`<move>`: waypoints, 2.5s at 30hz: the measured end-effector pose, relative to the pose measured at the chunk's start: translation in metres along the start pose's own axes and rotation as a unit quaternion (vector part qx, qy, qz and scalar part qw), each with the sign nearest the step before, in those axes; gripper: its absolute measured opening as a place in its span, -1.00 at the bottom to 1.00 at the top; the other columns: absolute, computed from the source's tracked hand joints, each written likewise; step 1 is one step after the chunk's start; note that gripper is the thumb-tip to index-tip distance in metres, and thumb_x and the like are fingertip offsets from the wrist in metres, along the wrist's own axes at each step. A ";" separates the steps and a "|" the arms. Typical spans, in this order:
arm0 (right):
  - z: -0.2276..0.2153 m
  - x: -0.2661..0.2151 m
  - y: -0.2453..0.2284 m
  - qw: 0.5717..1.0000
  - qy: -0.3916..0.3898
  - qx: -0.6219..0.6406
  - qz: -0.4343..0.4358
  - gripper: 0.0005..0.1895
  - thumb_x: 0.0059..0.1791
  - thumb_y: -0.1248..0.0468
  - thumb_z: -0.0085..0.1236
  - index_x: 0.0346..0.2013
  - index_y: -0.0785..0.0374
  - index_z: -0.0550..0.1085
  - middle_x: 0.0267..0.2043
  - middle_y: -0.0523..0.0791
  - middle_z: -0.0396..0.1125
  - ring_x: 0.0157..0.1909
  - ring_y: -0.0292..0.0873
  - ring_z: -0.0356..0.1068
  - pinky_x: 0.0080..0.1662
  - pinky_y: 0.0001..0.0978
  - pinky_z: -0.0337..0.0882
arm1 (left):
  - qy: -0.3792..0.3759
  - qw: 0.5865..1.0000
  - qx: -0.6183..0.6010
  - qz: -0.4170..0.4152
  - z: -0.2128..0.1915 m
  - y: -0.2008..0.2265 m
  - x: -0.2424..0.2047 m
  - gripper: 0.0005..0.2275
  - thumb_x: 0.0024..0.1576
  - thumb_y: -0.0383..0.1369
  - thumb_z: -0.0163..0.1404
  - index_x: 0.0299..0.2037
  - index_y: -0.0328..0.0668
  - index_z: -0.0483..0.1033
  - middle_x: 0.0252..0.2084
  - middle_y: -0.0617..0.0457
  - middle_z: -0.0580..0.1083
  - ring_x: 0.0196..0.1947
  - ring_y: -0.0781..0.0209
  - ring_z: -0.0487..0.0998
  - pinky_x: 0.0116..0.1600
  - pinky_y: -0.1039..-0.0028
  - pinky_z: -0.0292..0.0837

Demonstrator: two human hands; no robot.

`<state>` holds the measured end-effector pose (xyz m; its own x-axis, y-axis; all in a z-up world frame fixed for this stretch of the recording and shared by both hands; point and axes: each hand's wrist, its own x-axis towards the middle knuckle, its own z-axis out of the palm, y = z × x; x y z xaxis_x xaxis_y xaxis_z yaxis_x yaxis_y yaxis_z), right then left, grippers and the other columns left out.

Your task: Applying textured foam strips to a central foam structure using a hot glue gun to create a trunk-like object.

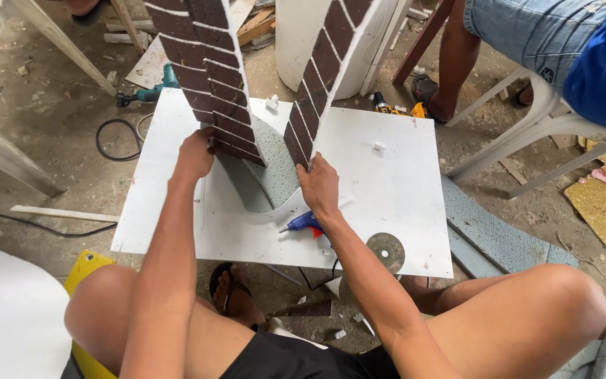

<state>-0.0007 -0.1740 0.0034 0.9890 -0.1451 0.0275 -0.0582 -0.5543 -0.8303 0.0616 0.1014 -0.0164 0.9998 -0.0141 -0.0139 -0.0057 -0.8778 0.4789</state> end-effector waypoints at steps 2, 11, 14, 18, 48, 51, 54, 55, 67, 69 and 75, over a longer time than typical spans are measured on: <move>-0.003 -0.006 -0.008 0.999 0.010 -0.033 -0.034 -0.77 -0.04 0.27 0.10 -0.24 0.43 0.44 -0.36 0.20 0.41 -0.27 0.25 0.50 -0.26 0.00 0.50 | 0.082 0.995 0.005 -0.061 -0.011 0.021 -0.023 -0.66 0.15 -0.54 -0.04 0.15 -0.42 0.39 -0.06 -0.34 0.48 -0.04 -0.27 0.55 0.02 -0.03 0.49; 0.015 -0.022 0.007 0.975 0.094 -0.125 -0.158 -0.83 -0.01 0.29 0.05 -0.21 0.35 0.39 -0.41 0.05 0.34 -0.35 0.19 0.48 -0.30 0.07 0.50 | 0.048 0.984 -0.160 0.065 0.018 0.141 -0.112 -0.54 0.21 -0.16 -0.02 0.21 -0.36 0.39 0.14 -0.31 0.43 0.19 -0.21 0.43 0.26 0.11 0.29; 0.022 -0.019 0.019 0.967 0.095 -0.165 -0.171 -0.84 0.05 0.28 -0.04 -0.15 0.30 0.38 -0.39 -0.08 0.31 -0.35 0.05 0.49 -0.28 -0.09 0.52 | 0.042 0.971 -0.230 0.048 0.025 0.166 -0.097 -0.23 0.15 0.09 -0.03 0.34 -0.52 0.15 0.29 -0.47 0.26 0.31 -0.37 0.27 0.36 -0.04 0.16; 0.008 -0.023 0.011 0.955 0.086 -0.228 -0.171 -0.95 -0.06 0.31 0.03 -0.32 0.21 0.37 -0.45 -0.17 0.27 -0.44 -0.04 0.45 -0.35 -0.20 0.48 | 0.014 0.980 -0.200 -0.010 0.050 0.168 -0.055 -0.03 0.05 0.34 -0.16 0.40 -0.45 0.03 0.27 -0.41 0.29 0.27 -0.31 0.33 0.32 -0.04 0.24; -0.135 -0.060 0.132 0.934 -0.193 -0.293 0.067 -0.33 -0.16 0.00 0.34 0.12 0.30 0.43 0.09 0.18 0.34 0.14 0.33 0.35 0.08 0.19 0.42 | 0.160 0.984 -0.033 0.072 0.128 0.141 -0.027 -0.38 0.16 -0.23 -0.13 0.42 -0.31 0.01 -0.62 -0.20 0.43 -0.62 -0.14 0.53 -0.53 0.20 0.34; -0.147 -0.081 0.141 0.922 -0.191 -0.315 0.123 -0.09 -0.26 -0.10 0.45 0.21 0.30 0.32 0.17 0.21 0.21 0.22 0.33 0.26 0.11 0.21 0.40 | 0.173 0.981 -0.034 0.075 0.140 0.136 -0.021 -0.39 0.17 -0.21 -0.13 0.42 -0.28 0.03 -0.66 -0.11 0.42 -0.71 0.05 0.48 -0.58 0.40 0.35; -0.133 -0.093 0.159 0.928 -0.148 -0.322 0.114 -0.06 -0.35 0.02 0.55 0.14 0.36 0.28 0.10 0.15 0.15 0.16 0.39 0.24 0.05 0.24 0.45 | 0.184 0.979 -0.031 0.079 0.137 0.134 -0.022 -0.41 0.16 -0.25 -0.12 0.39 -0.36 0.07 -0.65 -0.18 0.43 -0.71 -0.02 0.49 -0.59 0.32 0.31; -0.132 -0.093 0.161 0.933 -0.137 -0.311 0.119 -0.07 -0.35 0.05 0.56 0.13 0.37 0.27 0.07 0.15 0.14 0.15 0.40 0.24 0.05 0.25 0.44 | 0.183 0.980 -0.035 0.074 0.139 0.135 -0.022 -0.41 0.16 -0.24 -0.12 0.38 -0.37 0.09 -0.65 -0.17 0.43 -0.71 -0.01 0.48 -0.60 0.32 0.30; -0.150 -0.084 0.154 0.947 -0.118 -0.237 0.182 -0.23 -0.31 0.11 0.54 -0.01 0.38 0.30 -0.01 0.15 0.22 0.12 0.37 0.29 0.06 0.24 0.37 | 0.158 0.987 -0.007 0.033 0.145 0.134 -0.020 -0.37 0.11 -0.17 -0.11 0.35 -0.38 0.14 -0.57 -0.27 0.48 -0.59 -0.17 0.58 -0.57 0.19 0.44; -0.150 -0.082 0.159 0.948 -0.129 -0.213 0.198 -0.27 -0.27 0.13 0.52 -0.02 0.39 0.29 -0.04 0.17 0.28 0.10 0.38 0.34 0.05 0.22 0.38 | 0.155 0.987 -0.009 0.030 0.142 0.138 -0.024 -0.38 0.10 -0.18 -0.11 0.35 -0.39 0.14 -0.56 -0.28 0.48 -0.58 -0.18 0.58 -0.56 0.19 0.46; -0.152 -0.081 0.159 0.947 -0.130 -0.208 0.208 -0.27 -0.29 0.11 0.52 -0.03 0.32 0.28 -0.02 0.17 0.33 0.08 0.36 0.39 0.08 0.18 0.39 | 0.175 0.984 -0.030 0.035 0.138 0.144 -0.024 -0.44 0.11 -0.23 -0.12 0.30 -0.38 0.19 -0.57 -0.25 0.48 -0.56 -0.21 0.59 -0.51 0.14 0.47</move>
<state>-0.1103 -0.3752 -0.0463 0.8652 -0.2455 -0.4372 -0.4458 -0.7758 -0.4465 0.0338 -0.0909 -0.0682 0.9424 0.1018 0.3185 -0.0834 -0.8509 0.5186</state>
